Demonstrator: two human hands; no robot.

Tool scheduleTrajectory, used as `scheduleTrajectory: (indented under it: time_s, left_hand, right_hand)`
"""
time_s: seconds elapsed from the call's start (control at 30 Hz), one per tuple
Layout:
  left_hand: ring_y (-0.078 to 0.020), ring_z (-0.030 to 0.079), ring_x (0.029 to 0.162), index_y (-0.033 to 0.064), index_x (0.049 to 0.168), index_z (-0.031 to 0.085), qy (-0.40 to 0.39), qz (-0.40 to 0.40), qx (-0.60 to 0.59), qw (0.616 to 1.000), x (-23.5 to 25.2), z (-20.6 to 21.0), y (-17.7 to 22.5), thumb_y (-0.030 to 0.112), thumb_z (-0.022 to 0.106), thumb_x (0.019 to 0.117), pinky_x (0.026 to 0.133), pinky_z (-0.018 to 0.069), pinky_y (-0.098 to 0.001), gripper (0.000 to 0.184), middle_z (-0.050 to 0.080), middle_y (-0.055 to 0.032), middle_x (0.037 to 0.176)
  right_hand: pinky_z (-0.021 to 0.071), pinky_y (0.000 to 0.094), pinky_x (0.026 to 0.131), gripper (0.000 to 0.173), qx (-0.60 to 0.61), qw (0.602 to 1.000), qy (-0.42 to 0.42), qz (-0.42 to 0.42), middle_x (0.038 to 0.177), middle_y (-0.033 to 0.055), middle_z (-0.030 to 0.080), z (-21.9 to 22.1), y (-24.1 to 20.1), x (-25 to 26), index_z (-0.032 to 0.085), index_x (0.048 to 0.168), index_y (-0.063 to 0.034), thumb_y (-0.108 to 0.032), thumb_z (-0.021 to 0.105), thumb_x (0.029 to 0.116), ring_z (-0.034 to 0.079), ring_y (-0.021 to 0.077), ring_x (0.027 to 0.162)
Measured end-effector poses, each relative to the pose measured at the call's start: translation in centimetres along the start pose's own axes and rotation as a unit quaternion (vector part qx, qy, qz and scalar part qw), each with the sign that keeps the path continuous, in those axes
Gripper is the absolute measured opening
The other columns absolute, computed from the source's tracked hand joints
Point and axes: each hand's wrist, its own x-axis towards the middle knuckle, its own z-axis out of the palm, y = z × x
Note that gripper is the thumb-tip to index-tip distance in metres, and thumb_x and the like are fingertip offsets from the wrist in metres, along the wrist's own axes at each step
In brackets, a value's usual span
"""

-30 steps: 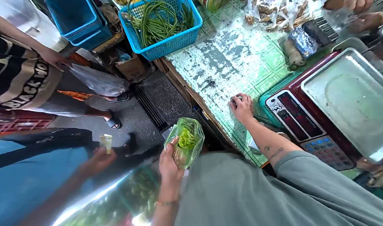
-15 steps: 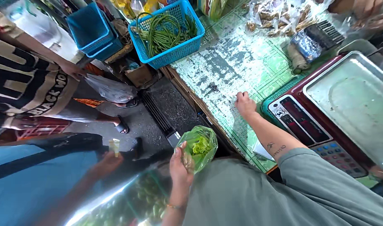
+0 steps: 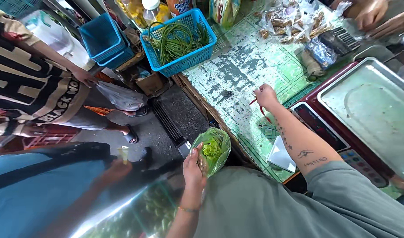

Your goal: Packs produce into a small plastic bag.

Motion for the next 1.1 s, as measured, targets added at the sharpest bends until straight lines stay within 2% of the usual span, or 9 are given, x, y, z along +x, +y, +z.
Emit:
scheduleTrajectory:
  time_s: [0.07, 0.17, 0.37, 0.63, 0.73, 0.83, 0.9, 1.0, 1.1]
  left_hand:
    - [-0.0015, 0.036, 0.038, 0.0, 0.118, 0.068, 0.004, -0.005, 0.005, 1.0, 0.4, 0.0, 0.2, 0.022, 0.032, 0.1123, 0.036, 0.0344, -0.017, 0.043, 0.054, 0.0017, 0.06]
    - [-0.0022, 0.035, 0.038, -0.0004, 0.119, 0.068, 0.004, -0.012, 0.022, 1.0, 1.0, 0.0, 0.1, 0.023, 0.032, 0.1127, 0.036, 0.0337, -0.0178, 0.044, 0.049, 0.0029, 0.056]
    - [-0.0029, 0.035, 0.04, -0.0003, 0.119, 0.067, 0.008, -0.008, 0.077, 0.997, 1.2, 0.4, -1.5, 0.019, 0.038, 0.1115, 0.039, 0.0339, -0.0198, 0.036, 0.041, 0.0055, 0.054]
    - [-0.0068, 0.048, 0.044, 0.001, 0.121, 0.067, 0.08, 0.057, 0.083, 0.992, 0.6, 1.1, -1.9, 0.021, 0.041, 0.1119, 0.043, 0.0463, -0.0231, 0.035, 0.051, 0.0007, 0.059]
    - [-0.0063, 0.047, 0.042, 0.0034, 0.122, 0.065, 0.099, 0.074, 0.034, 0.992, -0.5, 1.0, -0.7, 0.025, 0.033, 0.1131, 0.041, 0.0465, -0.0235, 0.039, 0.05, 0.002, 0.057]
    - [-0.0072, 0.05, 0.043, 0.0038, 0.114, 0.063, 0.091, 0.081, 0.004, 0.993, -2.1, 1.1, 0.8, 0.026, 0.029, 0.1137, 0.041, 0.0479, -0.0241, 0.041, 0.054, 0.0003, 0.058]
    - [-0.0066, 0.051, 0.045, 0.0039, 0.112, 0.065, 0.049, 0.106, 0.032, 0.993, -3.4, 0.7, 1.3, 0.026, 0.031, 0.1127, 0.044, 0.0491, -0.0241, 0.04, 0.057, 0.0007, 0.06]
    - [-0.0017, 0.049, 0.044, 0.0071, 0.114, 0.069, 0.0, 0.129, 0.082, 0.988, -4.7, 0.3, 1.4, 0.027, 0.033, 0.1117, 0.043, 0.0465, -0.0195, 0.041, 0.057, 0.007, 0.059]
    - [-0.0008, 0.048, 0.041, 0.0074, 0.115, 0.068, 0.01, 0.099, 0.071, 0.993, -5.5, -0.8, 1.2, 0.026, 0.026, 0.1123, 0.04, 0.0457, -0.0185, 0.047, 0.056, 0.0075, 0.056]
  right_hand:
    - [0.0527, 0.0495, 0.065, 0.039, 0.078, 0.996, -0.005, -0.036, 0.093, 0.0182, 0.063, -1.0, -0.9, 0.1, 0.055, 0.129, 0.0001, -0.032, 0.047, 0.1077, 0.061, 0.0283, 0.069]
    - [0.0457, 0.0351, 0.052, 0.032, 0.167, 0.981, -0.021, -0.094, 0.082, 0.0064, 0.057, -2.6, -2.5, -0.7, 0.055, 0.123, -0.0051, -0.033, 0.046, 0.1085, 0.049, 0.0149, 0.054]
    - [0.0402, 0.0268, 0.046, 0.022, 0.185, 0.961, -0.081, -0.19, 0.077, -0.0015, 0.055, -6.3, -5.3, -6.0, 0.055, 0.119, -0.0122, -0.029, 0.045, 0.1091, 0.044, 0.0083, 0.05]
    - [0.0404, 0.0202, 0.041, 0.015, 0.236, 0.869, -0.33, -0.284, 0.071, -0.0025, 0.059, -4.6, -9.5, -15.7, 0.058, 0.108, -0.0135, -0.016, 0.044, 0.1061, 0.047, 0.0044, 0.048]
    - [0.0433, 0.0214, 0.044, 0.014, 0.213, 0.815, -0.484, -0.238, 0.07, 0.0011, 0.059, 1.3, -8.8, -16.6, 0.06, 0.107, -0.0096, -0.017, 0.048, 0.1066, 0.05, 0.0058, 0.049]
    - [0.0437, 0.0225, 0.049, 0.022, 0.124, 0.803, -0.572, -0.111, 0.078, 0.0021, 0.06, 10.1, -8.7, -18.3, 0.059, 0.117, -0.0075, -0.026, 0.05, 0.1088, 0.051, 0.0063, 0.055]
    - [0.0449, 0.0239, 0.051, 0.024, 0.101, 0.815, -0.569, 0.045, 0.076, 0.0011, 0.055, 14.5, -9.7, -20.3, 0.061, 0.114, -0.0073, -0.027, 0.048, 0.1085, 0.051, 0.0077, 0.056]
    - [0.0458, 0.0249, 0.053, 0.024, 0.192, 0.789, -0.531, 0.244, 0.075, 0.002, 0.053, 16.4, -10.5, -21.7, 0.057, 0.102, -0.0076, -0.026, 0.045, 0.109, 0.051, 0.0094, 0.058]
    - [0.049, 0.0325, 0.071, 0.027, 0.208, 0.786, -0.508, 0.283, 0.098, 0.0102, 0.054, 17.9, -8.9, -21.6, 0.055, 0.121, -0.0004, -0.022, 0.042, 0.1109, 0.053, 0.0166, 0.079]
